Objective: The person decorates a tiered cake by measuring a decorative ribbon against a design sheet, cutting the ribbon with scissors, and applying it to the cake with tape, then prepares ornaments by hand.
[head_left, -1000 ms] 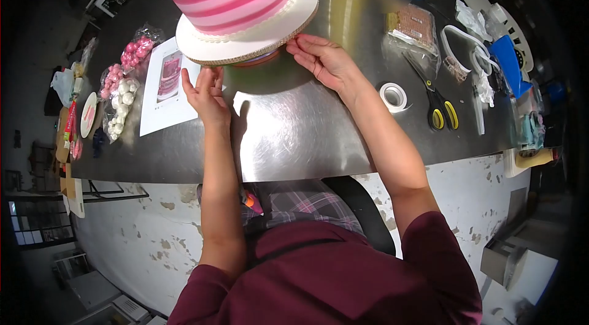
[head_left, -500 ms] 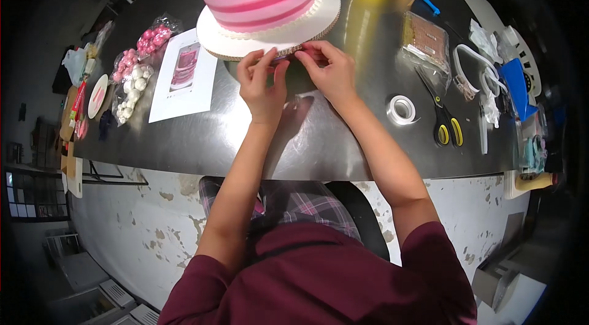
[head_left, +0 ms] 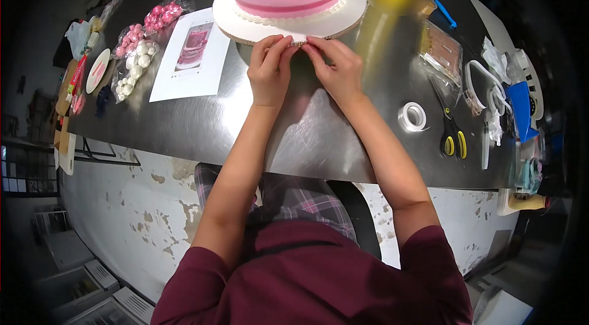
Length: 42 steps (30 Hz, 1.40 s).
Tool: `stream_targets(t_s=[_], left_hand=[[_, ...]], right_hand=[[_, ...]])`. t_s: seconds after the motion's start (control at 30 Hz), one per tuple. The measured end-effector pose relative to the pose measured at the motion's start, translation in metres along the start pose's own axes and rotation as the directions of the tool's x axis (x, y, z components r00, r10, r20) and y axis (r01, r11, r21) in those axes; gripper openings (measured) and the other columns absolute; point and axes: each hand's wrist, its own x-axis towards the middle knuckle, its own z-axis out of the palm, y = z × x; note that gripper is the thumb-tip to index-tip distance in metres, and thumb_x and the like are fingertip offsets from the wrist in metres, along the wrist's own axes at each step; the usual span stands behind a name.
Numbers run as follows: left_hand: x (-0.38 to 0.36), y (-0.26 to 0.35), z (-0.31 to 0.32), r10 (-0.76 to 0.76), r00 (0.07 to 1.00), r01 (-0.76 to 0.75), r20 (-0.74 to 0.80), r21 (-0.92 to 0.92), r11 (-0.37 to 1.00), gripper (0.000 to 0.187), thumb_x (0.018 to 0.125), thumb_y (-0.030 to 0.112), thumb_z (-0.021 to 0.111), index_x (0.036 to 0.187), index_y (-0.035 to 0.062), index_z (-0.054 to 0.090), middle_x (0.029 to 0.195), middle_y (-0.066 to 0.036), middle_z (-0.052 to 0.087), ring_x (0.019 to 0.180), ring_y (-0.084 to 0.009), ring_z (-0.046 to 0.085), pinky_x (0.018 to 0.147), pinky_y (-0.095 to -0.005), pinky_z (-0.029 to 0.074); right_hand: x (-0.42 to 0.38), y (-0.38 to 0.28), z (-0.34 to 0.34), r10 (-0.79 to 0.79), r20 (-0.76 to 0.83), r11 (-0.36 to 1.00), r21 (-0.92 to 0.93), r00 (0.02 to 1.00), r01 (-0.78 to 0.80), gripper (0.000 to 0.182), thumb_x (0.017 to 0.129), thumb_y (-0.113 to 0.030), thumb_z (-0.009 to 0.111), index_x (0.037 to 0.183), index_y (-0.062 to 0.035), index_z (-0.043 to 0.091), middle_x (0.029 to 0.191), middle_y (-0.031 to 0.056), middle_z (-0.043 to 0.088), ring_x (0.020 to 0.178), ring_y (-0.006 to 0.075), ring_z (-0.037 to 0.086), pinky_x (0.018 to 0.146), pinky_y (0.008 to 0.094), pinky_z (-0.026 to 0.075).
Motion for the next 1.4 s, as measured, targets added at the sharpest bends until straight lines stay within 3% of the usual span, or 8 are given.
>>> stream_targets(t_s=[0.2, 0.3, 0.4, 0.5, 0.8, 0.9, 1.1, 1.4], left_hand=[[0.001, -0.003, 0.002, 0.087, 0.996, -0.085, -0.037, 0.034, 0.996, 0.025, 0.071, 0.001, 0.068, 0.095, 0.0046, 0.062, 0.095, -0.008, 0.056, 0.067, -0.0148, 0.061, 0.056, -0.0239, 0.051], [0.003, 0.009, -0.004, -0.162, 0.984, 0.144, -0.073, -0.207, 0.968, 0.033, 0.069, 0.0, 0.069, 0.1, 0.0043, 0.06, 0.098, -0.008, 0.055, 0.066, -0.0133, 0.06, 0.055, -0.0227, 0.049], [0.003, 0.011, -0.011, -0.249, 0.961, 0.206, -0.123, -0.287, 0.936, 0.039, 0.068, -0.003, 0.068, 0.105, 0.004, 0.057, 0.103, -0.009, 0.055, 0.066, -0.0118, 0.059, 0.053, -0.0212, 0.048], [0.0, -0.002, -0.016, -0.211, 0.978, 0.209, -0.003, -0.125, 0.97, 0.036, 0.068, -0.007, 0.064, 0.102, 0.0048, 0.06, 0.103, -0.008, 0.056, 0.069, -0.0123, 0.059, 0.053, -0.0206, 0.048], [0.0, -0.002, -0.012, -0.142, 0.989, 0.145, 0.04, -0.102, 0.984, 0.026, 0.071, -0.002, 0.067, 0.095, 0.0081, 0.066, 0.097, -0.006, 0.06, 0.071, -0.0108, 0.06, 0.052, -0.02, 0.049], [0.001, 0.0, -0.009, -0.126, 0.991, 0.13, 0.038, -0.107, 0.986, 0.025, 0.071, -0.001, 0.067, 0.094, 0.0082, 0.066, 0.097, -0.006, 0.061, 0.07, -0.0113, 0.06, 0.051, -0.0207, 0.048], [0.004, 0.004, -0.008, -0.048, 0.998, 0.051, 0.033, -0.078, 0.996, 0.017, 0.075, -0.002, 0.062, 0.09, 0.0061, 0.066, 0.092, -0.007, 0.062, 0.073, -0.0166, 0.062, 0.056, -0.0242, 0.052], [0.004, 0.002, -0.004, -0.042, 0.999, 0.042, -0.001, -0.065, 0.997, 0.015, 0.074, -0.001, 0.062, 0.086, 0.0065, 0.066, 0.089, -0.005, 0.064, 0.071, -0.0166, 0.062, 0.056, -0.0241, 0.051]], right_hand=[[-0.001, -0.002, 0.005, 0.031, -0.054, 0.999, 0.026, 0.998, -0.03, 0.011, 0.072, -0.009, 0.068, 0.083, -0.0072, 0.066, 0.072, 0.0068, 0.063, 0.057, 0.0183, 0.061, 0.05, 0.0265, 0.048], [-0.002, -0.009, 0.003, 0.116, -0.062, 0.992, 0.064, 0.991, -0.112, 0.012, 0.071, -0.01, 0.07, 0.082, -0.0046, 0.066, 0.069, 0.0075, 0.064, 0.057, 0.0159, 0.062, 0.051, 0.0246, 0.048], [-0.009, -0.015, 0.002, 0.339, 0.021, 0.928, 0.156, 0.94, -0.338, 0.017, 0.071, -0.012, 0.072, 0.08, -0.0002, 0.065, 0.066, 0.0083, 0.064, 0.058, 0.0122, 0.061, 0.053, 0.0236, 0.048], [-0.01, -0.024, 0.006, 0.643, 0.147, 0.689, 0.316, 0.751, -0.652, 0.019, 0.071, -0.014, 0.073, 0.079, 0.0024, 0.065, 0.065, 0.0078, 0.065, 0.06, 0.0098, 0.061, 0.055, 0.0225, 0.048], [-0.008, -0.028, 0.015, 0.79, 0.222, 0.336, 0.623, 0.572, -0.706, 0.019, 0.077, -0.011, 0.069, 0.083, 0.0055, 0.062, 0.073, 0.0092, 0.065, 0.064, 0.0102, 0.061, 0.057, 0.0191, 0.046], [-0.009, -0.028, 0.013, 0.811, 0.193, 0.316, 0.651, 0.553, -0.691, 0.018, 0.077, -0.01, 0.068, 0.082, 0.005, 0.061, 0.071, 0.0082, 0.064, 0.062, 0.0096, 0.06, 0.056, 0.0189, 0.046], [-0.015, -0.022, 0.012, 0.721, 0.056, 0.534, 0.59, 0.691, -0.605, 0.015, 0.079, -0.009, 0.067, 0.081, 0.0051, 0.06, 0.069, 0.0075, 0.063, 0.059, 0.0085, 0.057, 0.056, 0.0189, 0.046], [-0.011, -0.022, 0.01, 0.816, 0.125, 0.363, 0.649, 0.564, -0.669, 0.019, 0.077, -0.01, 0.069, 0.084, 0.0064, 0.061, 0.07, 0.0083, 0.063, 0.06, 0.0092, 0.059, 0.054, 0.0188, 0.047]])
